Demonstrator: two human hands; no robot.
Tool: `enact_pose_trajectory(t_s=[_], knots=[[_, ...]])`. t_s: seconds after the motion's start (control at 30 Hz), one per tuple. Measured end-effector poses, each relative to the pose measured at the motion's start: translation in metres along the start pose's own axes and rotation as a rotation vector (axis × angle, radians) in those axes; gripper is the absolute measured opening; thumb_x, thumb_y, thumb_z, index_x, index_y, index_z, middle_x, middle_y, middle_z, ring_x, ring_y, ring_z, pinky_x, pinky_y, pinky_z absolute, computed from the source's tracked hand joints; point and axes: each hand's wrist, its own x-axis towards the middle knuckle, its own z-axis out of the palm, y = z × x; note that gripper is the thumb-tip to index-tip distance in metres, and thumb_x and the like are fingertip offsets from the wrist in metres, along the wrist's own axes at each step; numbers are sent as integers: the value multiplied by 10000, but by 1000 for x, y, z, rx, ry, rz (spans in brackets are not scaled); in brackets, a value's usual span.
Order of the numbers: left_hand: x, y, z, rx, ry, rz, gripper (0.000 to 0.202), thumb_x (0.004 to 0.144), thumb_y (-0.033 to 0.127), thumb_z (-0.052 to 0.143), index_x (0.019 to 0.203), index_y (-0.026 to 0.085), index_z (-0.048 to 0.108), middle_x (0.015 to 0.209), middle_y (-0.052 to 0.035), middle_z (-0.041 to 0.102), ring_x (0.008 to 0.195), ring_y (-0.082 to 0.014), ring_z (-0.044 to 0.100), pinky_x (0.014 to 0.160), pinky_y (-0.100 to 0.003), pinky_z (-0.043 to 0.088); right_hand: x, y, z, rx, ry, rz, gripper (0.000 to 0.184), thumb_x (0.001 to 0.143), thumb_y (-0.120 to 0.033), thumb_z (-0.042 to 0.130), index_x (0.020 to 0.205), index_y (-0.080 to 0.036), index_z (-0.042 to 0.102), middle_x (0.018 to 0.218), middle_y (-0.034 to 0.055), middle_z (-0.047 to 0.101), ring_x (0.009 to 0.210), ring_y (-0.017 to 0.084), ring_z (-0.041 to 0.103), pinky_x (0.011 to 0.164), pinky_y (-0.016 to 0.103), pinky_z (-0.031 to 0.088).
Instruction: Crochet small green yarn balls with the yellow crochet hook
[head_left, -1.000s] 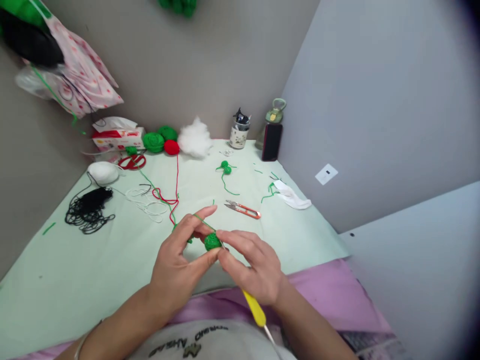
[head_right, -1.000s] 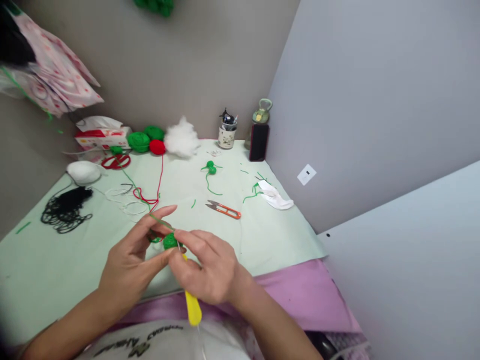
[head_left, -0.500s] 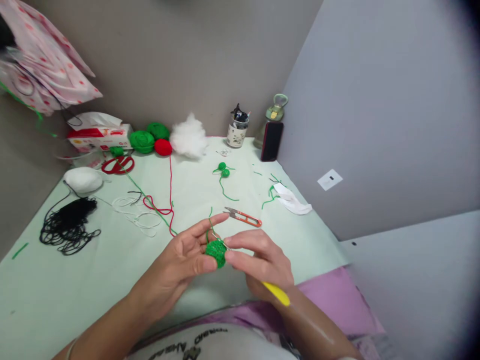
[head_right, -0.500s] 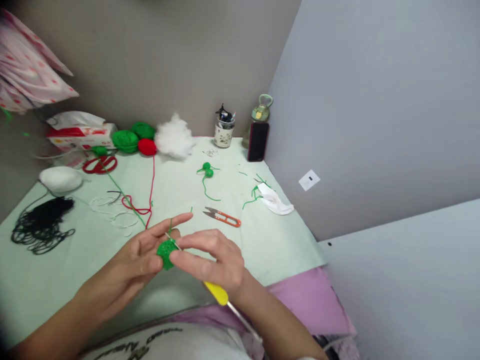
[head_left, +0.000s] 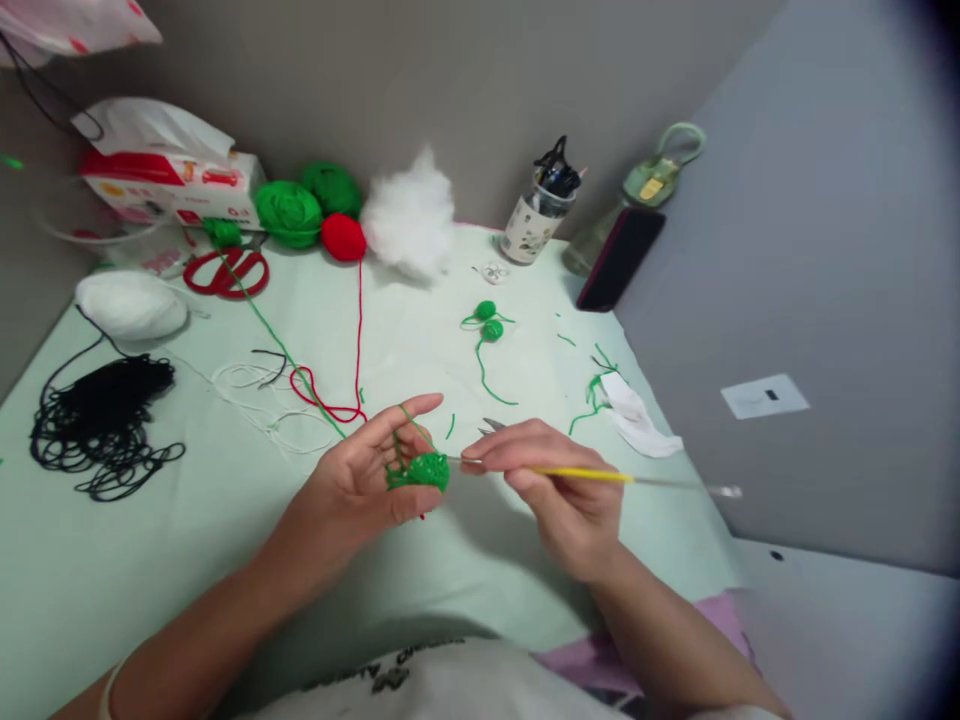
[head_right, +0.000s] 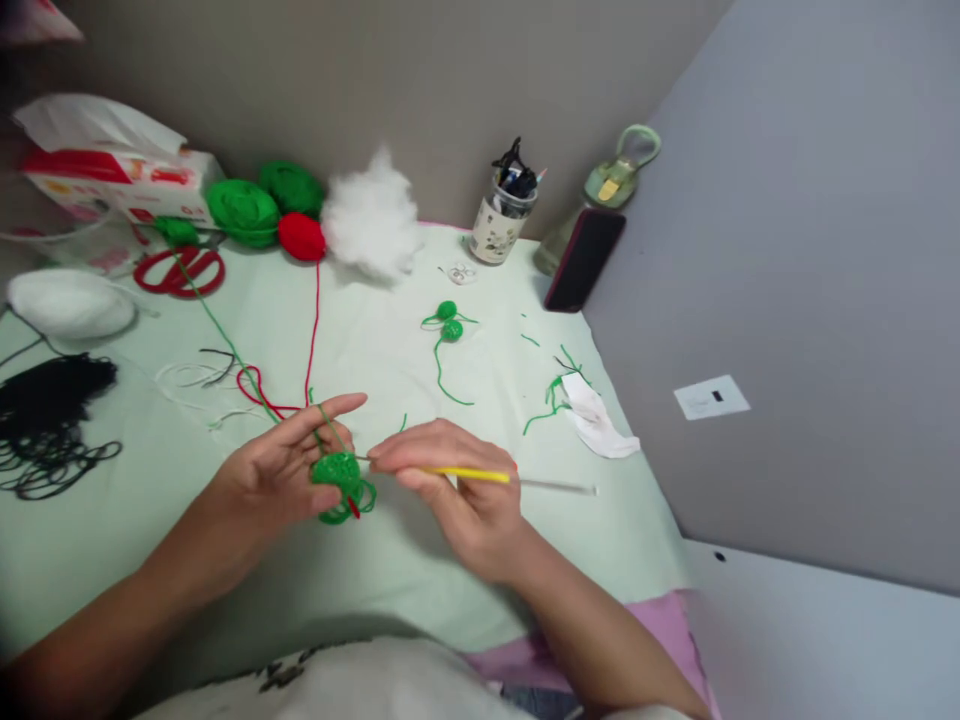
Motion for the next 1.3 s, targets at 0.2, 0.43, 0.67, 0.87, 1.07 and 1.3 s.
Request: enact_pose_trajectory(t_s=[0.2, 0.43, 0.67, 0.87, 1.07, 1.3], knots=[[8, -6, -15, 3, -20, -86, 411, 922, 319, 720, 1326, 394, 724, 975, -20, 670, 838, -171, 631, 715, -292, 505, 20, 32, 1, 520, -20, 455, 139, 970, -317, 685, 926, -224, 780, 819, 14, 783, 652, 143, 733, 647, 284, 614], [22, -21, -21, -178, -51, -207, 338, 960, 339, 629, 1261, 279, 769, 807, -20, 609, 708, -164, 603, 626, -291, 440, 9, 56, 15, 813, 49, 759, 158, 926, -352, 737, 869, -210, 774, 744, 13, 766, 552, 111, 662, 557, 228, 547], [29, -23, -27, -108, 7, -85, 385, 948, 307, 696, 1331, 325, 724, 1030, -41, 681, 974, -208, 643, 862, -341, 479, 4, 51, 21, 706, 187, 703, 102, 903, -342, 782, 921, -255, 831, 864, 17, 802, 692, 111, 718, 676, 228, 589], [29, -29, -23, -107, -34, -61, 455, 879, 257, 781, 1316, 372, 727, 1042, -32, 714, 994, -205, 655, 860, -343, 497, 4, 51, 25, 746, 195, 764, 109, 900, -361, 789, 929, -264, 830, 848, 15, 818, 673, 91, 707, 667, 197, 583], [25, -30, -20, -94, 33, -146, 476, 829, 245, 817, 1285, 357, 742, 1019, -26, 725, 1014, -209, 654, 878, -348, 506, 3, 56, 29, 706, 179, 695, 112, 919, -357, 768, 957, -268, 826, 835, 15, 809, 671, 97, 699, 686, 221, 587], [28, -31, -16, -192, -15, -225, 464, 828, 231, 789, 1270, 369, 759, 1016, -27, 769, 1022, -214, 679, 798, -311, 521, -5, 62, 26, 405, 110, 434, 175, 996, -247, 660, 1073, -292, 810, 928, 30, 783, 736, 126, 686, 688, 277, 563]])
